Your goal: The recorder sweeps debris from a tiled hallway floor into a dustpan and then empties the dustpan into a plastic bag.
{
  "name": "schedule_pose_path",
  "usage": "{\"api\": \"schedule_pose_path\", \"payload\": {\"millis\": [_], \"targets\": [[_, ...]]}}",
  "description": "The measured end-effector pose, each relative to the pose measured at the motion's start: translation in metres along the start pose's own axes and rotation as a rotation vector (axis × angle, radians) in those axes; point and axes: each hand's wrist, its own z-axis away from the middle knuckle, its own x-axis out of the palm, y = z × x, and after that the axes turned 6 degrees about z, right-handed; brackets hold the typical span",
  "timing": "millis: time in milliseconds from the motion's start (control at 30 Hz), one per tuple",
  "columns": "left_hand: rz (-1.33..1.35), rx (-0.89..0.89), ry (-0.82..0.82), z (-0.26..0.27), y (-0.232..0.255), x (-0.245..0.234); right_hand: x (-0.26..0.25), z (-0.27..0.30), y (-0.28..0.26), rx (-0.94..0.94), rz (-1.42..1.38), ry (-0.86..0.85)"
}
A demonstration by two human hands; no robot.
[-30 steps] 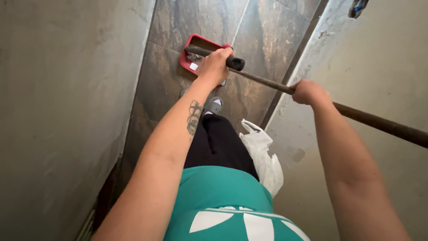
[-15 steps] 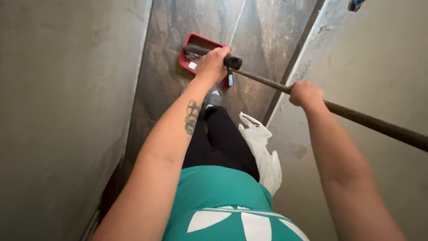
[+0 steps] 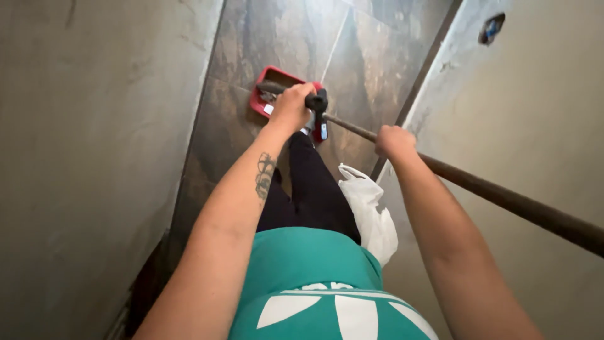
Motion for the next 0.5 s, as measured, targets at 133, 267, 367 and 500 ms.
{"api": "schedule_pose_path", "payload": {"millis": [133, 267, 367, 500], "targets": [[-0.002, -0.040, -0.019, -0.004, 0.015, -0.005, -0.026, -0.019, 0.029, 0.021, -0.008, 0.006], [0.002, -0.073, -0.038, -0.008, 0.016, 0.001, -0.089, -0.018, 0.088, 0.049, 0.106, -0.023], [-0.010, -0.082, -0.035, -0.013, 0.016, 0.004, -0.131, -0.001, 0.111, 0.143, 0.115, -0.062], [-0.032, -0.141, -0.050, -0.008, 0.026, -0.003, -0.109, -0.011, 0.124, 0.174, 0.196, -0.045]]}}
